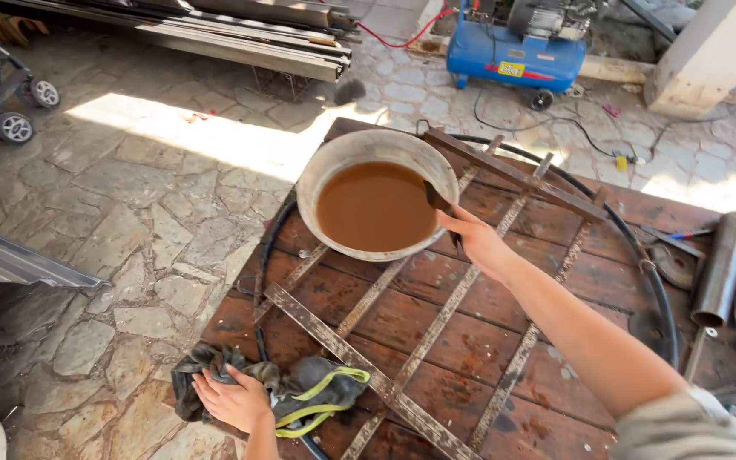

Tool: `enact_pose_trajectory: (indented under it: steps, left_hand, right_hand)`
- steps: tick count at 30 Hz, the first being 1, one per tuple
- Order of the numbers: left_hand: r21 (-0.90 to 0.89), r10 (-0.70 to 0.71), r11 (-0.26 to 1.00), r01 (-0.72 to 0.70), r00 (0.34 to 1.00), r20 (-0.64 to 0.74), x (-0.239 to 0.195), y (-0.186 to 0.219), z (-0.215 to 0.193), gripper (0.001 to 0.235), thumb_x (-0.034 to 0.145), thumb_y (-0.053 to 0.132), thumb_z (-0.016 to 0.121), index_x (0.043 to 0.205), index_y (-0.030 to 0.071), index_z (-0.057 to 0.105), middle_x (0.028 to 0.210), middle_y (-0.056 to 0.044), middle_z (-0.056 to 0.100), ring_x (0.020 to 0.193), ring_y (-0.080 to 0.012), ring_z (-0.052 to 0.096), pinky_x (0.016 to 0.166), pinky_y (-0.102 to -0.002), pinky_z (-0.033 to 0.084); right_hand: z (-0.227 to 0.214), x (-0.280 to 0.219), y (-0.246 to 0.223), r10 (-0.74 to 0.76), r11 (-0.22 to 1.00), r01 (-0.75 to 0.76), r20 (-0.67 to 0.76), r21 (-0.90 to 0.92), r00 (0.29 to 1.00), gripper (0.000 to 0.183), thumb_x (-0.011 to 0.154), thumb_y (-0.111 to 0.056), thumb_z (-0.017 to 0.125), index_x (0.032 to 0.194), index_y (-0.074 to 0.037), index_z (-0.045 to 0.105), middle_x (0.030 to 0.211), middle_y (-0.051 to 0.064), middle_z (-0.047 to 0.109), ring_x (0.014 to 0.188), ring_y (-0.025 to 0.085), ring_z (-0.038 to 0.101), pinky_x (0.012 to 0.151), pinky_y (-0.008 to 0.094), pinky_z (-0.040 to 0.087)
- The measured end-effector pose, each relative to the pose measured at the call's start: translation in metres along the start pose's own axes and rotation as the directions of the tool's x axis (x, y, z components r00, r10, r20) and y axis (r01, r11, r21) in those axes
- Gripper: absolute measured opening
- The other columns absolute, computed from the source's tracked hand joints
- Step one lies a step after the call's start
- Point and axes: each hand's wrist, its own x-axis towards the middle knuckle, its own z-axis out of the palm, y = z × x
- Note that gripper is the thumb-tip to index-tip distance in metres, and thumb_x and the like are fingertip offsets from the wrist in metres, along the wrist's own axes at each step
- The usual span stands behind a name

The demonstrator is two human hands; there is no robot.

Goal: Wet-sanding a circular metal frame using sandpaper and a cleaning solution

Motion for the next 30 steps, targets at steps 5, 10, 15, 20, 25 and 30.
enact_pose_trajectory:
  steps: [5,10,15,20,25,30]
  left_hand:
    - [0.012,-0.05,0.999,0.05,0.998,0.032,0.002,-0.001,0.005,0.062,0.116,0.044,0.036,0.147,-0.005,0.058,0.154,-0.02,0.055,0.147,-0.035,0.044,0.116,-0.05,0.035]
    - [0.054,-0.062,0.997,0.059,0.996,0.061,0.002,0.001,0.005,0.06,0.114,0.045,0.037,0.146,-0.001,0.06,0.151,-0.015,0.06,0.147,-0.031,0.047,0.118,-0.046,0.038]
    - [0.017,-0.05,0.999,0.049,0.997,0.057,0.003,0.002,0.003,0.059,0.113,0.043,0.037,0.144,-0.002,0.06,0.149,-0.015,0.061,0.149,-0.03,0.046,0.118,-0.045,0.038]
    - [-0.022,-0.056,0.998,0.058,0.996,0.074,0.002,0.002,0.003,0.059,0.113,0.042,0.038,0.146,-0.002,0.059,0.15,-0.016,0.059,0.149,-0.0302,0.044,0.12,-0.045,0.035]
    - [-0.027,-0.025,0.999,0.026,0.999,0.033,-0.003,-0.005,0.011,0.057,0.114,0.04,0.039,0.144,-0.004,0.06,0.148,-0.016,0.061,0.148,-0.031,0.046,0.119,-0.044,0.036]
    - [-0.043,-0.038,0.998,0.04,0.998,0.048,-0.002,-0.001,0.006,0.059,0.114,0.041,0.036,0.145,-0.004,0.059,0.149,-0.016,0.061,0.148,-0.0309,0.045,0.118,-0.045,0.036]
  right_hand:
    - [0.048,0.151,0.041,-0.079,0.514,0.089,0.056,-0.853,0.995,0.082,0.105,-0.051,0.032,0.162,-0.008,-0.009,0.172,0.007,-0.015,0.159,0.019,-0.013,0.129,0.038,-0.003]
    - [0.055,0.234,0.102,-0.049,0.11,-0.09,-0.095,-0.99,0.994,0.082,0.107,-0.046,0.028,0.161,0.001,-0.012,0.17,0.017,-0.019,0.159,0.03,-0.013,0.13,0.043,-0.001]
    - [0.065,0.251,0.126,0.115,0.119,-0.177,-0.164,-0.977,0.98,0.085,0.106,-0.051,0.027,0.161,-0.002,-0.016,0.17,0.013,-0.023,0.159,0.026,-0.017,0.13,0.041,-0.003]
    - [0.068,0.238,0.089,0.056,0.165,-0.126,-0.118,-0.978,0.991,0.083,0.107,-0.05,0.027,0.162,-0.002,-0.01,0.171,0.014,-0.017,0.16,0.026,-0.011,0.13,0.041,0.0]
    - [0.083,0.167,-0.023,0.072,0.718,-0.125,-0.105,-0.685,0.992,0.061,0.109,-0.032,0.038,0.159,-0.007,0.013,0.162,0.013,0.029,0.147,0.031,0.032,0.124,0.058,0.026]
    - [0.062,0.176,-0.039,0.011,0.618,-0.076,-0.088,-0.783,0.996,0.076,0.108,-0.045,0.034,0.164,-0.013,-0.006,0.172,0.011,-0.001,0.157,0.029,0.007,0.124,0.047,0.014]
